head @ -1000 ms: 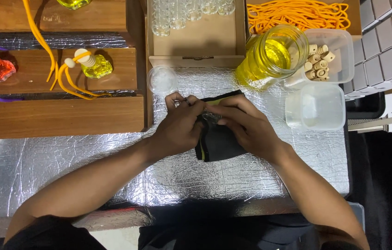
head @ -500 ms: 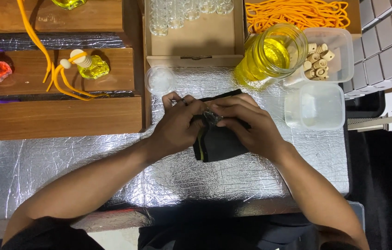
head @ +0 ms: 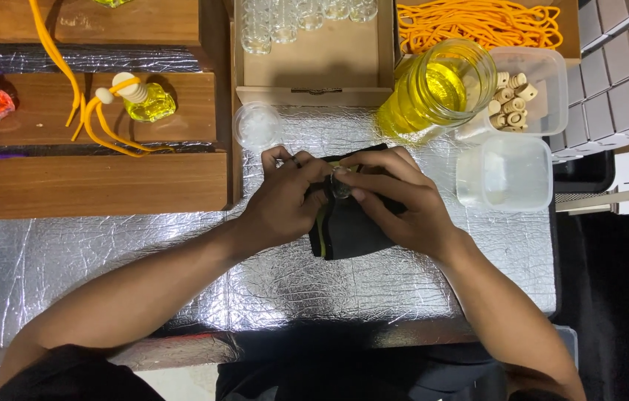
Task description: The person places a small glass bottle filled with yellow liquid into a white cardboard box and closes it. They then pick up a small glass bottle, place it into a black drawstring pouch, and pull the drawstrings to close the pouch.
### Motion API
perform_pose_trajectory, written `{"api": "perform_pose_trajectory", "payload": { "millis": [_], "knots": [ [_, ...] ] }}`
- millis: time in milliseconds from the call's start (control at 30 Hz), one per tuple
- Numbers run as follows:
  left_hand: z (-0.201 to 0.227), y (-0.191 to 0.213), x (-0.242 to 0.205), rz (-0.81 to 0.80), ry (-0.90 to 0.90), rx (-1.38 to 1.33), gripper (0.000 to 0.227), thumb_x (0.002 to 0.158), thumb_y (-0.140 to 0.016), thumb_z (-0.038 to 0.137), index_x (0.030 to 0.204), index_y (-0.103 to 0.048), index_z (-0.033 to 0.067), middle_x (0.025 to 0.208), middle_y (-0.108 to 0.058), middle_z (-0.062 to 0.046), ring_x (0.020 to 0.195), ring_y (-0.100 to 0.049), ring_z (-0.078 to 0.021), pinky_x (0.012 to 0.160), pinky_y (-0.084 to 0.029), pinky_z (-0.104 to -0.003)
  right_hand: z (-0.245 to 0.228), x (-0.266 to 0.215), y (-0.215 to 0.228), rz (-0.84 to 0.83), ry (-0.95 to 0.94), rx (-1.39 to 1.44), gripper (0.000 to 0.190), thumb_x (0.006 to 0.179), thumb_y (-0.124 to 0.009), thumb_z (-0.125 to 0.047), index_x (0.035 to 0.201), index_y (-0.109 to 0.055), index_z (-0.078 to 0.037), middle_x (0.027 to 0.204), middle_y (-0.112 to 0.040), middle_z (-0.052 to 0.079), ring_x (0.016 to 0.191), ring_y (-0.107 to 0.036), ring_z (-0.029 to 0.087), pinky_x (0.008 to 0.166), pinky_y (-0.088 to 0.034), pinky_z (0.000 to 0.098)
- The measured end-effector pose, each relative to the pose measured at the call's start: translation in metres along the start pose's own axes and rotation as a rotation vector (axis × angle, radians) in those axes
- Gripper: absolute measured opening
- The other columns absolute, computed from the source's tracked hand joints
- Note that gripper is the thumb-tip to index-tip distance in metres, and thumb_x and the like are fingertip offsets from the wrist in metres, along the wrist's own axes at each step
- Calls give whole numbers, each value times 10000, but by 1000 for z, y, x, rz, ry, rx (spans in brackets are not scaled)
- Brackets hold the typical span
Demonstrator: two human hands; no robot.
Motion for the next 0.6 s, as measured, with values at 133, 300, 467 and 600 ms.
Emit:
{"api": "perform_pose_trajectory", "payload": {
  "millis": [133,300,467,600],
  "knots": [
    [-1,1,0,-2,-2,13,207,930,-623,36,1119,-638,117,825,-667,-41,937,-601,-215,1037,-175,-474,1,0,-1,4,1,-12,172,936,-715,-8,1097,-773,-19,1153,-737,155,959,-647,282,887,-522,405],
    [-2,0,0,6,-14,-10,195,939,-604,25,1114,-649,99,814,-666,-51,898,-588,-218,1022,-177,-470,5,-2,1,25,-15,10,181,921,-713,37,1090,-772,6,1124,-742,169,996,-699,305,892,-551,416],
    [2,2,1,18,-18,11,187,933,-613,23,1101,-646,98,813,-671,-48,904,-599,-215,1014,-190,-463,6,-2,-1,24,-28,24,217,913,-707,62,1113,-769,6,1117,-741,169,1015,-710,313,903,-558,424],
    [-3,0,0,14,-20,40,195,930,-610,24,1107,-650,96,813,-671,-50,907,-600,-218,1004,-196,-466,10,-3,-2,30,-40,46,211,895,-733,63,1095,-768,9,1090,-739,157,1004,-718,309,901,-568,433]
  ]
}}
Point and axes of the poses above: each hand's wrist, its own x-axis towards the middle knuckle, its own y-axis out of the back of the hand, z = x × y, the point moved 6 cm from there along x, towards the middle knuckle
